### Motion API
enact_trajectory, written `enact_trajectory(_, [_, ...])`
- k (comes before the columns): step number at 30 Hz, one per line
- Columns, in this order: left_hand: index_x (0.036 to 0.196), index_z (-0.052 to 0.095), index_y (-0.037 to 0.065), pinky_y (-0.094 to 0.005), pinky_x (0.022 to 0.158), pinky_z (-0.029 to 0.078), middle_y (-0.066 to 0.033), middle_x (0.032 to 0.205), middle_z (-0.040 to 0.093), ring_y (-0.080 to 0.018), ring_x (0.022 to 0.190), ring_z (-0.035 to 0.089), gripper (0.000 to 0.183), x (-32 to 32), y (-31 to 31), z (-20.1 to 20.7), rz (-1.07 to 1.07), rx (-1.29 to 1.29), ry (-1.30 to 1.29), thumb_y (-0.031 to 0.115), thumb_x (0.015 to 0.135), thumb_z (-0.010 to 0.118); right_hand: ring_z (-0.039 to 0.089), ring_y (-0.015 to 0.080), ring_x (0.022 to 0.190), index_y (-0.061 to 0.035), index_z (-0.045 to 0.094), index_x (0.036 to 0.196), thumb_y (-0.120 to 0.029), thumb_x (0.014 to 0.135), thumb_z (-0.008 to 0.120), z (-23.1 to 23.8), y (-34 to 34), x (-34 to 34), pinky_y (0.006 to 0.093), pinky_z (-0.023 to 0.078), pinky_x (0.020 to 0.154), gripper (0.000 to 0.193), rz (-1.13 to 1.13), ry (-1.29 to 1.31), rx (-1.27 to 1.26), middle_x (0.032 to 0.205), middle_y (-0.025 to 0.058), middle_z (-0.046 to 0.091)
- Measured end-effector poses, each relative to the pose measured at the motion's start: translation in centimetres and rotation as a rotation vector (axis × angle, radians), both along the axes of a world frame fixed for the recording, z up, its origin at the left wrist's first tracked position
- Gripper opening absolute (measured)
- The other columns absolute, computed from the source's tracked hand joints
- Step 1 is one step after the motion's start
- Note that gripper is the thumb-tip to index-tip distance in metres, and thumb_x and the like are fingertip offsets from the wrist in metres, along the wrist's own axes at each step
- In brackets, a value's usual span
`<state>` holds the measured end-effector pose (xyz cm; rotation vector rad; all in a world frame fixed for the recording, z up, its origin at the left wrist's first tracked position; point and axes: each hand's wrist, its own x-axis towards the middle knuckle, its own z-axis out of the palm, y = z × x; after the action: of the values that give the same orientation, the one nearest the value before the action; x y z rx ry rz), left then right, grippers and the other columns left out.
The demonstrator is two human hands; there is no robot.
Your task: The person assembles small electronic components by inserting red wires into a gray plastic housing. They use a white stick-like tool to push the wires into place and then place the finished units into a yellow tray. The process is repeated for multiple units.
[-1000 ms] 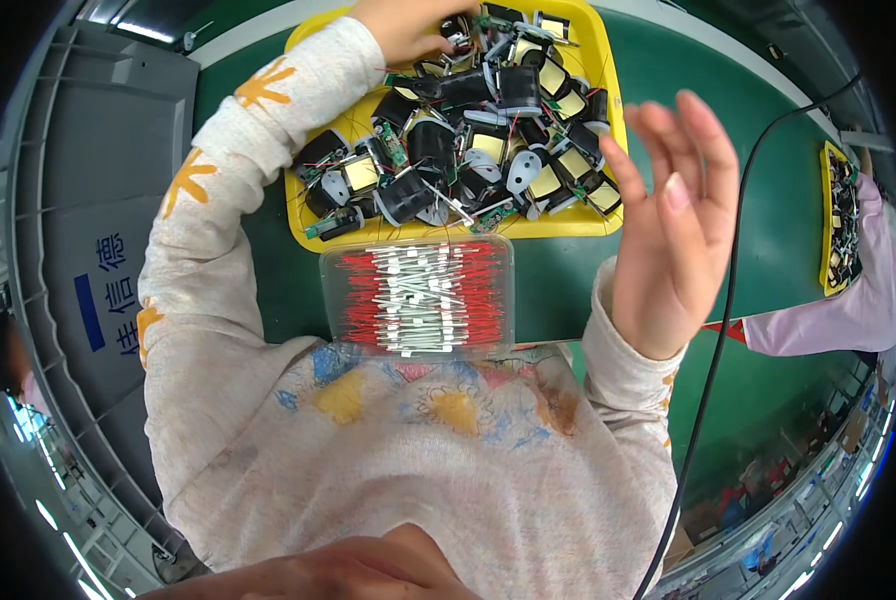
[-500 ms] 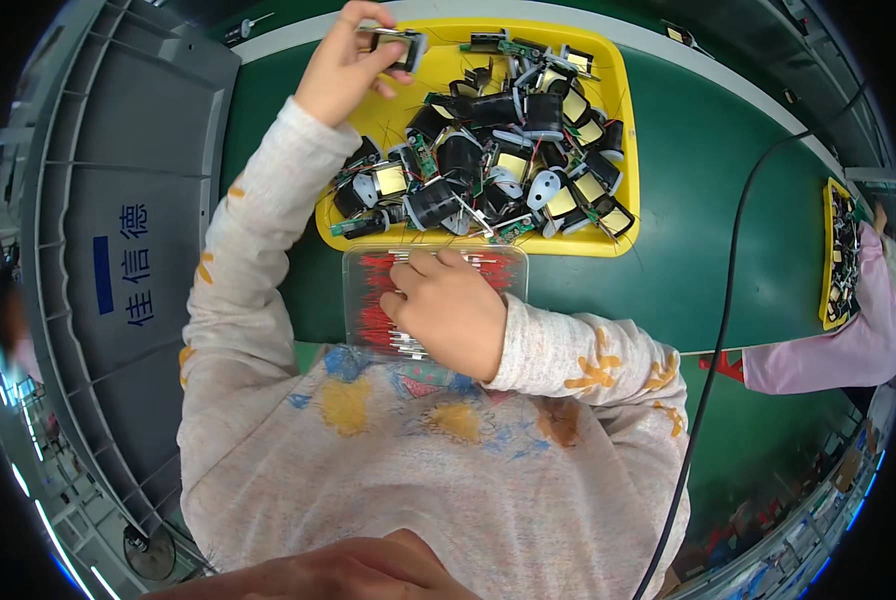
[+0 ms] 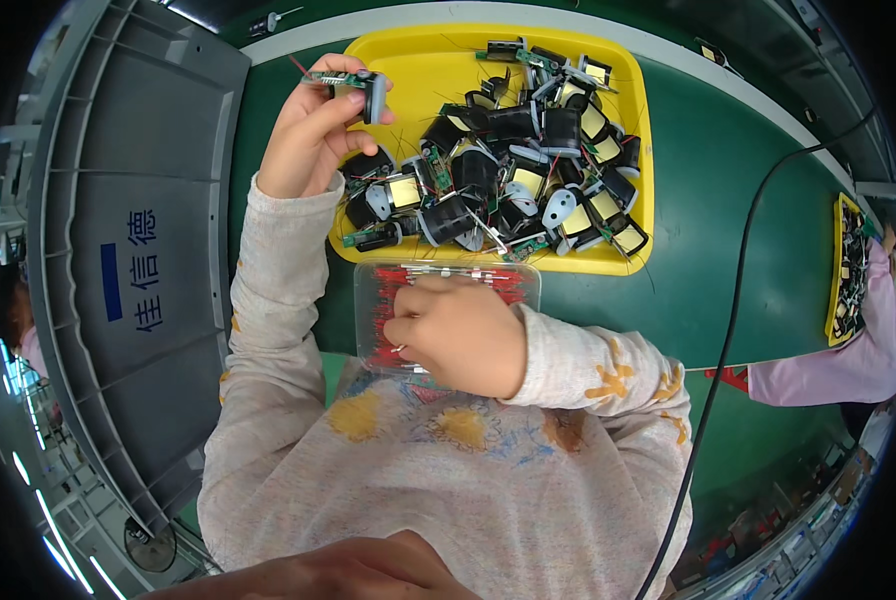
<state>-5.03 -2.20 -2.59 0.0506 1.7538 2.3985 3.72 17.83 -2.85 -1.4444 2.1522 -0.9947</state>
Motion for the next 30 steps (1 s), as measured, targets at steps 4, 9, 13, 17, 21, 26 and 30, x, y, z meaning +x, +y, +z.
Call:
enact_trajectory(4, [0.100, 0.051, 0.005, -0.0222, 0.063, 0.045, -0.0103, 0.097, 0.059, -0.0128, 0.093, 0.056, 0.016, -0.2, -0.5, -0.9, -0.133, 0.228, 0.098, 0.001, 0.085, 0.046, 0.057, 0.0231, 0.077, -0.0049, 0.059, 0.080, -0.008, 0.069, 0.068, 1.5, 1.2, -2.4, 0.0320, 0.046, 0.067, 0.014, -0.098, -0.246, -0.212, 0.083, 0.0060, 0.059])
enact_trajectory(9, [0.102, 0.048, 0.005, -0.0205, 0.054, 0.044, -0.0117, 0.096, 0.058, -0.0119, 0.077, 0.056, 0.016, 1.0, 1.6, 0.5, 0.038, 0.048, 0.061, 0.005, 0.086, 0.047, 0.061, 0.0175, 0.075, -0.0014, 0.061, 0.084, -0.003, 0.072, 0.068, 3.0, 2.1, -3.5, 0.0255, 0.047, 0.065, 0.014, -0.183, -0.542, -0.257, 0.081, 0.0078, 0.063])
enact_trajectory(13, [0.107, 0.045, 0.005, -0.0173, 0.047, 0.042, -0.0127, 0.096, 0.058, -0.0096, 0.073, 0.054, 0.022, 1.4, 1.6, 0.5, 0.085, -0.163, 0.201, 0.002, 0.085, 0.049, 0.062, 0.0150, 0.075, -0.0006, 0.060, 0.090, -0.005, 0.076, 0.066, 3.8, 1.9, -4.8, 0.0269, 0.049, 0.068, 0.016, -0.175, -0.580, -0.307, 0.081, 0.0075, 0.064])
enact_trajectory(17, [0.101, 0.055, 0.002, -0.0188, 0.052, 0.048, -0.0053, 0.097, 0.059, -0.0089, 0.069, 0.056, 0.020, 1.8, 1.9, 1.3, 0.096, -0.447, 0.327, 0.000, 0.082, 0.053, 0.060, 0.0153, 0.085, -0.0015, 0.058, 0.093, -0.002, 0.076, 0.065, 3.3, 1.1, -5.9, 0.0254, 0.048, 0.073, 0.018, -0.262, -1.064, -0.648, 0.091, 0.0080, 0.061])
enact_trajectory(21, [0.111, 0.057, 0.004, -0.0220, 0.060, 0.051, -0.0063, 0.099, 0.059, -0.0104, 0.073, 0.055, 0.032, 2.7, 2.7, 1.9, 0.041, -0.278, 0.304, -0.003, 0.080, 0.052, 0.060, 0.0154, 0.081, -0.0040, 0.050, 0.099, -0.007, 0.083, 0.054, 1.9, 0.5, -8.3, 0.0266, 0.050, 0.072, 0.016, -0.310, -1.280, -0.974, 0.092, 0.0100, 0.060])
enact_trajectory(26, [0.111, 0.057, 0.005, -0.0228, 0.062, 0.052, -0.0099, 0.102, 0.059, -0.0139, 0.081, 0.057, 0.034, 2.8, 2.3, 2.1, 0.138, -0.430, 0.430, -0.004, 0.077, 0.055, 0.060, 0.0189, 0.081, -0.0053, 0.048, 0.097, -0.008, 0.083, 0.054, 1.7, 0.6, -8.8, 0.0289, 0.050, 0.073, 0.016, -0.301, -1.272, -1.030, 0.092, 0.0108, 0.059])
enact_trajectory(30, [0.108, 0.059, 0.004, -0.0227, 0.061, 0.051, -0.0100, 0.101, 0.058, -0.0150, 0.082, 0.058, 0.035, 2.6, 2.7, 2.1, 0.223, -0.492, 0.535, -0.004, 0.074, 0.059, 0.059, 0.0188, 0.083, -0.0052, 0.048, 0.100, -0.008, 0.083, 0.054, 1.8, 0.4, -8.7, 0.0306, 0.049, 0.074, 0.017, -0.282, -1.262, -1.090, 0.092, 0.0104, 0.059])
